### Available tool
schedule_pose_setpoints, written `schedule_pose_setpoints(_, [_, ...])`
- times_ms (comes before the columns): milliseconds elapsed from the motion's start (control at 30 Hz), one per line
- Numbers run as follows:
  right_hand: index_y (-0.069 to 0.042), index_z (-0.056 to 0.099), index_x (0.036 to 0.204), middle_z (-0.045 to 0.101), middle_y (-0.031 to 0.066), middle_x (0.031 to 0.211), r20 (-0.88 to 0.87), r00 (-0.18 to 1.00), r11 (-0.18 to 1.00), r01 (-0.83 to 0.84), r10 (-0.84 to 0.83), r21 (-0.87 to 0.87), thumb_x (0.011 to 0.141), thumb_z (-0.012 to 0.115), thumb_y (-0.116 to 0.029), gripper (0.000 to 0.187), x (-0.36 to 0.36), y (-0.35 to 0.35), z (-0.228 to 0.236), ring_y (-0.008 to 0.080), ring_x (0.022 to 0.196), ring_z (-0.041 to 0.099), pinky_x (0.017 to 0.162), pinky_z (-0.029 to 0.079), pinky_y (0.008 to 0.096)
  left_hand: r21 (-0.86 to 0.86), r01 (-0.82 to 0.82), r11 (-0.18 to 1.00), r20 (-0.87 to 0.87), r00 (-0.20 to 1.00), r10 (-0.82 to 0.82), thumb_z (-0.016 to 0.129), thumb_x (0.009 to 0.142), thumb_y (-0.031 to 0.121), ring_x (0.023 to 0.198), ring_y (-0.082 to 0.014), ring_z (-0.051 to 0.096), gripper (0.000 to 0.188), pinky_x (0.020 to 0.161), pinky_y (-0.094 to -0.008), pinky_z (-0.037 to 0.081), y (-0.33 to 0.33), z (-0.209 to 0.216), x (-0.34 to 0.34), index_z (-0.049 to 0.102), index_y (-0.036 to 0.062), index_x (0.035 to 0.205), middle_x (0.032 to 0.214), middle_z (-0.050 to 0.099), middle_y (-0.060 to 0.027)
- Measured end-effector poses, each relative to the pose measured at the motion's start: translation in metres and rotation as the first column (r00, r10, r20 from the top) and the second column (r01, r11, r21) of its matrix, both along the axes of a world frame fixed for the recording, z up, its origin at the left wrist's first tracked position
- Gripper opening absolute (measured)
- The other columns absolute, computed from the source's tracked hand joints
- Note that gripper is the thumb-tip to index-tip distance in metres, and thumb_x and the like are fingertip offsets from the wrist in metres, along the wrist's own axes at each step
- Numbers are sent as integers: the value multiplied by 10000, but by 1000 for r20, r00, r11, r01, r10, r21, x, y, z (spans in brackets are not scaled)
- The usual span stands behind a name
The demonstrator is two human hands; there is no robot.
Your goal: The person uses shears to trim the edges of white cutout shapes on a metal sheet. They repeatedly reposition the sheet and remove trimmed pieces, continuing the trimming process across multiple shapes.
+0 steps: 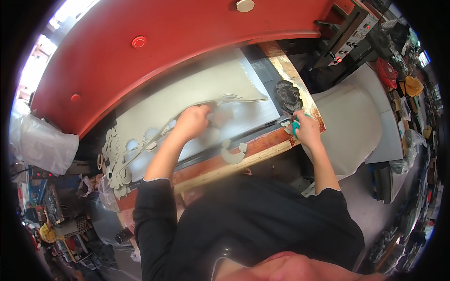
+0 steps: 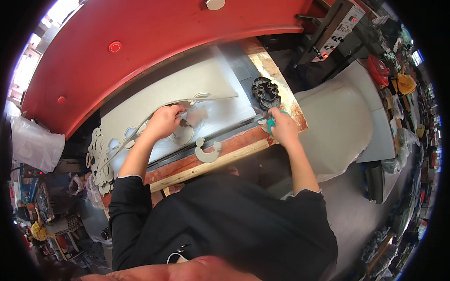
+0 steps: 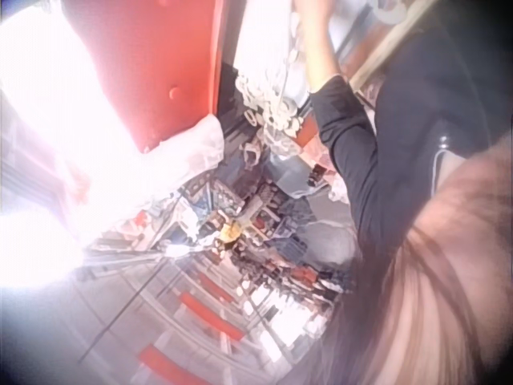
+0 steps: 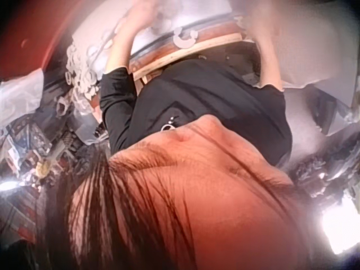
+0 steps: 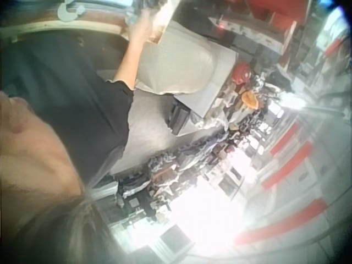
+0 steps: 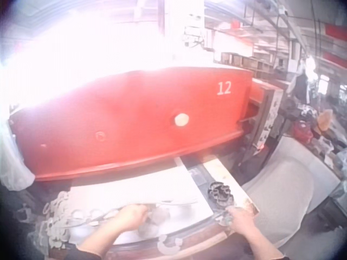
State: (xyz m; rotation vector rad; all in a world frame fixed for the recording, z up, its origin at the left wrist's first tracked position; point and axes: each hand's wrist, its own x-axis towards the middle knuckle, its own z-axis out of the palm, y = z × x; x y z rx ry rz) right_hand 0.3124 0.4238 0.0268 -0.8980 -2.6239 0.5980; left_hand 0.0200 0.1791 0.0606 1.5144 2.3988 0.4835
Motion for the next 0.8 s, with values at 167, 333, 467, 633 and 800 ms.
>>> schedule_pose_setpoints(167, [-123, 547, 1041, 623, 125, 820, 23, 1000, 989, -23, 20, 146, 717, 757, -174, 390, 12, -6, -42, 340, 828, 605, 678, 467, 453, -14, 23, 1000, 63, 998, -22, 572, 759, 71, 918, -364, 625, 329, 828, -414, 496, -6, -6, 8, 614, 7, 1079, 952, 659, -203])
schedule_pose_setpoints(333, [-114, 516, 1072, 621, 130, 837, 7, 999, 989, -37, 36, 143, 671, 710, -40, 452, 16, 1, -57, 340, 830, 606, 698, 471, 449, -32, 14, 999, 89, 996, -11, 572, 761, 90, 936, -373, 612, 370, 834, -421, 491, -11, -10, 16, 600, 23, 1124, 965, 654, -202])
schedule_pose_setpoints(467, [-102, 509, 1080, 627, 144, 873, -153, 986, 993, 85, -72, 77, 714, 697, -43, 416, 21, 17, -56, 339, 826, 607, 720, 485, 399, -83, 8, 996, 75, 997, -2, 560, 782, 96, 945, -382, 603, 366, 826, -439, 488, -14, -9, 24, 591, 31, 1141, 974, 651, -204])
schedule_pose_setpoints(633, [-113, 437, 1029, 657, 122, 932, -626, 650, 865, 100, -431, -492, 871, 601, -51, 237, 19, 21, -29, 181, 731, 611, 617, 467, 282, -55, 2, 998, 28, 1000, 0, 491, 826, 82, 963, -398, 592, 316, 827, -465, 487, -19, -15, 44, 571, 21, 1126, 1044, 617, -232])
schedule_pose_setpoints(800, [-142, 390, 991, 536, 17, 816, -504, 572, 442, -257, -647, -859, 835, 611, 33, 322, 4, -7, 2, 117, 672, 553, 528, 443, 226, -9, -8, 1000, -73, 997, 7, 463, 820, 50, 985, -417, 568, 325, 820, -473, 487, -21, -29, 50, 546, 20, 1132, 1076, 568, -246])
